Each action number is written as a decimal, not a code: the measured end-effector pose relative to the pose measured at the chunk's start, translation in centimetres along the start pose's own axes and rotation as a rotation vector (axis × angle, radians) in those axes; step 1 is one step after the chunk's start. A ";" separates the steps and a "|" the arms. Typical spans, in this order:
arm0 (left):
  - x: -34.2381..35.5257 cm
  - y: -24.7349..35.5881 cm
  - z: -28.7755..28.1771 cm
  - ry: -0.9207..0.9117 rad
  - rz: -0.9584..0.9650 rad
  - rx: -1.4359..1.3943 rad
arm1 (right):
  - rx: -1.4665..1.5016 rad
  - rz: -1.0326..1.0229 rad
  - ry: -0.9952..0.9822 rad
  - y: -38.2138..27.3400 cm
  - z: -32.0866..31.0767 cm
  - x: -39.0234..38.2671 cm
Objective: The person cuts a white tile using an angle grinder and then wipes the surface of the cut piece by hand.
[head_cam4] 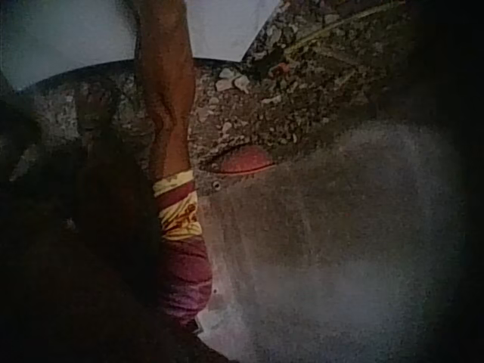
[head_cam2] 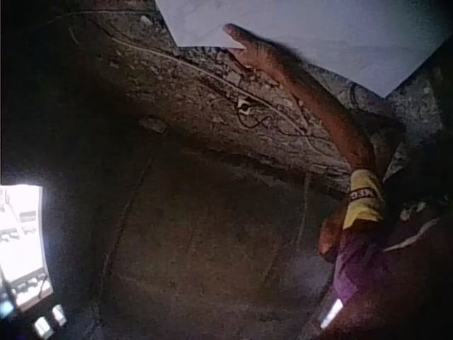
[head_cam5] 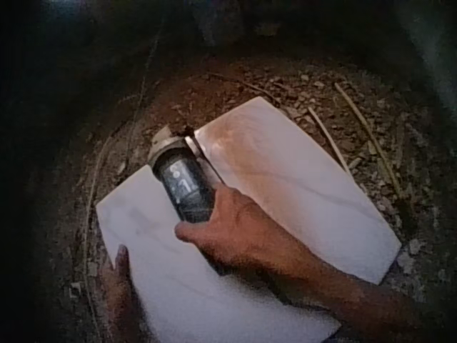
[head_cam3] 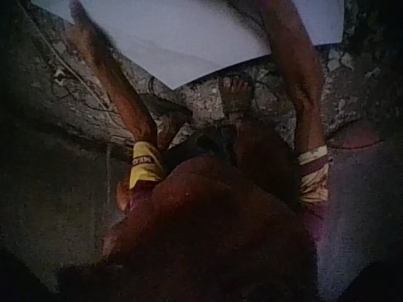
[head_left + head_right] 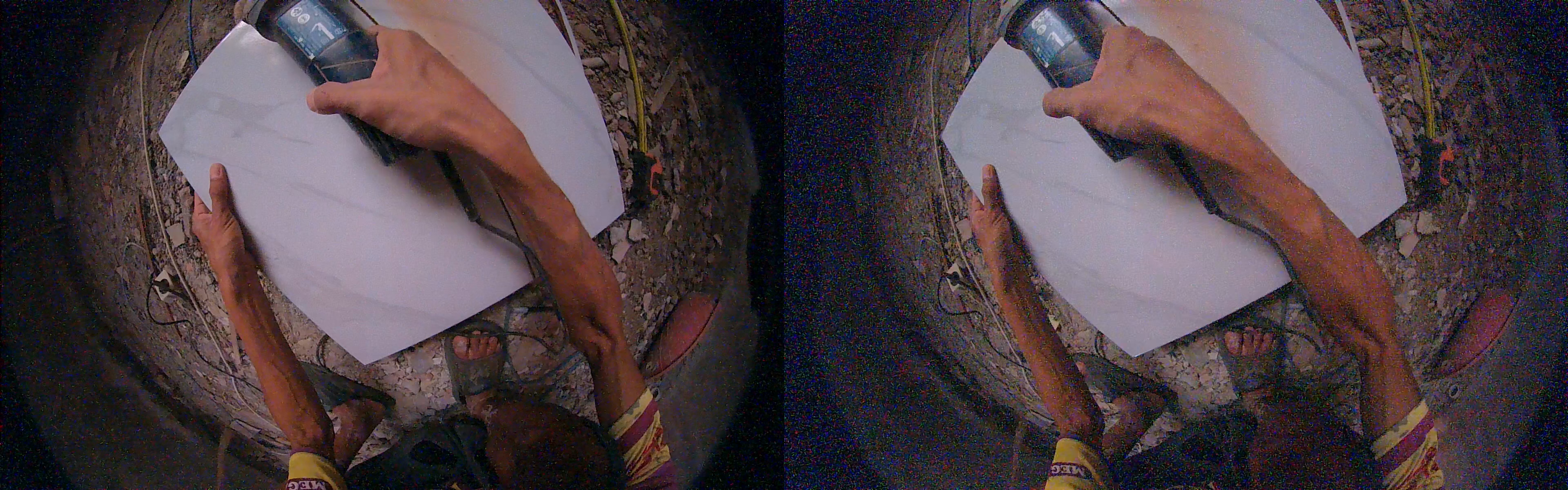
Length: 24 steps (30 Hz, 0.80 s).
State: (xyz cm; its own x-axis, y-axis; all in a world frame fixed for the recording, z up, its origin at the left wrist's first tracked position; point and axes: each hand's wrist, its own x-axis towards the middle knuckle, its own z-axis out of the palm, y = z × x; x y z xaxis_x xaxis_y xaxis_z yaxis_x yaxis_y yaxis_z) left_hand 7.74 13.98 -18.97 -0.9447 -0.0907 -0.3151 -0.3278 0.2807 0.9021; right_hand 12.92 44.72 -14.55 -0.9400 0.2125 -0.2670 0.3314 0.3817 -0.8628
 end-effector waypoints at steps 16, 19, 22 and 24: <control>0.3 -0.3 -0.9 -0.014 0.048 -0.003 | 0.012 -0.001 -0.005 0.9 1.0 -0.8; 0.1 -0.3 0.4 -0.047 0.071 -0.043 | -0.029 0.006 0.008 0.6 -0.1 -1.2; -0.2 -0.1 0.9 -0.047 0.096 -0.046 | -0.006 0.015 0.013 0.8 -0.2 -1.4; -0.3 -0.3 1.4 -0.043 0.111 -0.039 | 0.011 0.032 0.020 0.7 -0.9 -1.8</control>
State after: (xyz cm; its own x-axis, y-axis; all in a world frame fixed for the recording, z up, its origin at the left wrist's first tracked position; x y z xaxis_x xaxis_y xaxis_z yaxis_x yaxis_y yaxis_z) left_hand 8.15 15.30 -19.55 -0.9744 -0.0195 -0.2240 -0.2217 0.2492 0.9427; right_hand 14.88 45.42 -14.27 -0.9270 0.2424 -0.2864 0.3606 0.3646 -0.8585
